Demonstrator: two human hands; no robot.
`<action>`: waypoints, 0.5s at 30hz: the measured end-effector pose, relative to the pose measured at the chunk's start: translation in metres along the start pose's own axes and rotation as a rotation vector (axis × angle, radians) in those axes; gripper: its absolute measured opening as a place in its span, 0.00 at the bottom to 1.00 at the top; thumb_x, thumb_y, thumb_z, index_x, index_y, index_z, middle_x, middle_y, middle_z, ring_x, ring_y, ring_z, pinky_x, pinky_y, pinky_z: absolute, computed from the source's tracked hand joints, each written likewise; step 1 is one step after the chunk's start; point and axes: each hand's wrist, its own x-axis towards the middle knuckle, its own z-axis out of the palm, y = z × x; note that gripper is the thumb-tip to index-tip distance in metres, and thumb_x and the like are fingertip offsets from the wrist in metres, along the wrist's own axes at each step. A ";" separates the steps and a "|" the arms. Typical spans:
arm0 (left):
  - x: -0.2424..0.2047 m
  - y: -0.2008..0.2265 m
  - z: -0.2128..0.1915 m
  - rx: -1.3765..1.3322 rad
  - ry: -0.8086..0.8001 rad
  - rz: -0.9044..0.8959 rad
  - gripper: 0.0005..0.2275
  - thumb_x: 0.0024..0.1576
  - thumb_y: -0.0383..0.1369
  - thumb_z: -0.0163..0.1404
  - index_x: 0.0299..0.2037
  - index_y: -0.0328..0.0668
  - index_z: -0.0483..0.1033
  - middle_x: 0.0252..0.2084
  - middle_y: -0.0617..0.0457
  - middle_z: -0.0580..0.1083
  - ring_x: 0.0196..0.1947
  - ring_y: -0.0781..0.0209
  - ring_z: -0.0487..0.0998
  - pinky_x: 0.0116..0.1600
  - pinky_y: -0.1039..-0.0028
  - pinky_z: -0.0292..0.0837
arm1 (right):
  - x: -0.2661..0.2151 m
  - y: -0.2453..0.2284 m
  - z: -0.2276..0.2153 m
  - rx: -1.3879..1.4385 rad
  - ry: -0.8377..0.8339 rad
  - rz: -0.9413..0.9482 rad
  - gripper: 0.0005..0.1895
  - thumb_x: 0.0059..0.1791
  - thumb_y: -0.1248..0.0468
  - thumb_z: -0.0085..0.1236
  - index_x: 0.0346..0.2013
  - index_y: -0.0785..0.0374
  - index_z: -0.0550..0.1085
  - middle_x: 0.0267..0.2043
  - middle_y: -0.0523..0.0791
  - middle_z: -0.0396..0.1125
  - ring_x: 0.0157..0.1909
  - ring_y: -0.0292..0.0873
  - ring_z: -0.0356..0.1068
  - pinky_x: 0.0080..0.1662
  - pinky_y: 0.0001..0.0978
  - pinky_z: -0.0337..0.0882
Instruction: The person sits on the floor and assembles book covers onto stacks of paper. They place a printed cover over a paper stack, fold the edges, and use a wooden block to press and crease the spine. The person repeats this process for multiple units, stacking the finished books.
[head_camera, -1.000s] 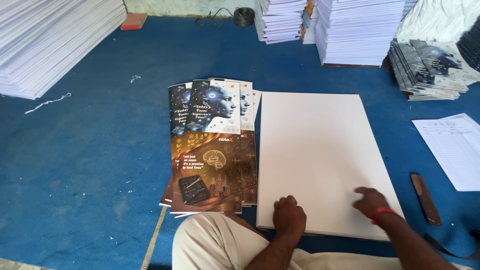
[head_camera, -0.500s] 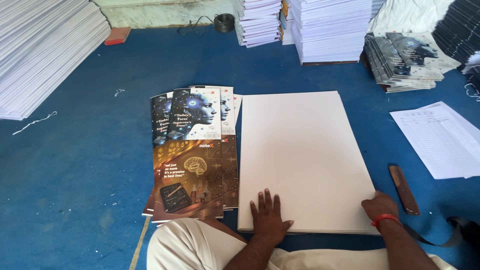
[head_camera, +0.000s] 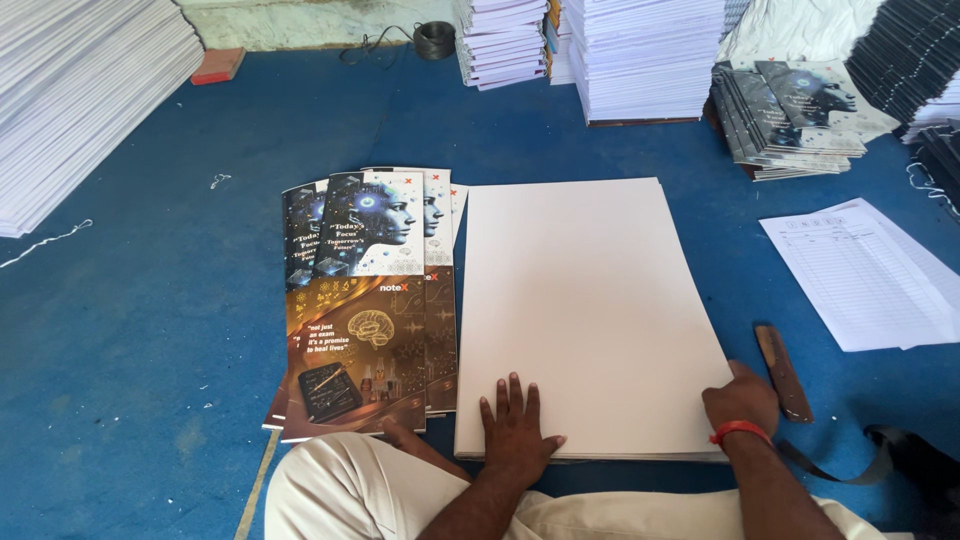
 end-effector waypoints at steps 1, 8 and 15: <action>0.000 0.000 0.000 0.002 -0.004 -0.003 0.42 0.60 0.55 0.49 0.77 0.45 0.39 0.80 0.40 0.30 0.79 0.43 0.26 0.76 0.42 0.20 | 0.002 -0.001 -0.003 -0.004 0.021 0.009 0.35 0.43 0.58 0.70 0.64 0.59 0.73 0.56 0.55 0.72 0.54 0.54 0.75 0.55 0.43 0.75; -0.001 0.001 0.000 -0.008 0.008 -0.010 0.42 0.60 0.54 0.49 0.77 0.46 0.40 0.80 0.41 0.31 0.80 0.44 0.27 0.76 0.43 0.20 | 0.003 -0.006 -0.027 0.100 -0.081 0.187 0.26 0.43 0.53 0.74 0.52 0.61 0.82 0.45 0.50 0.79 0.46 0.49 0.80 0.59 0.41 0.75; 0.000 0.001 -0.001 0.005 -0.006 -0.016 0.42 0.60 0.54 0.49 0.77 0.46 0.39 0.80 0.40 0.31 0.79 0.44 0.26 0.76 0.43 0.20 | -0.003 -0.002 -0.019 0.112 0.105 0.036 0.26 0.42 0.58 0.75 0.52 0.62 0.82 0.49 0.50 0.77 0.48 0.50 0.77 0.59 0.44 0.73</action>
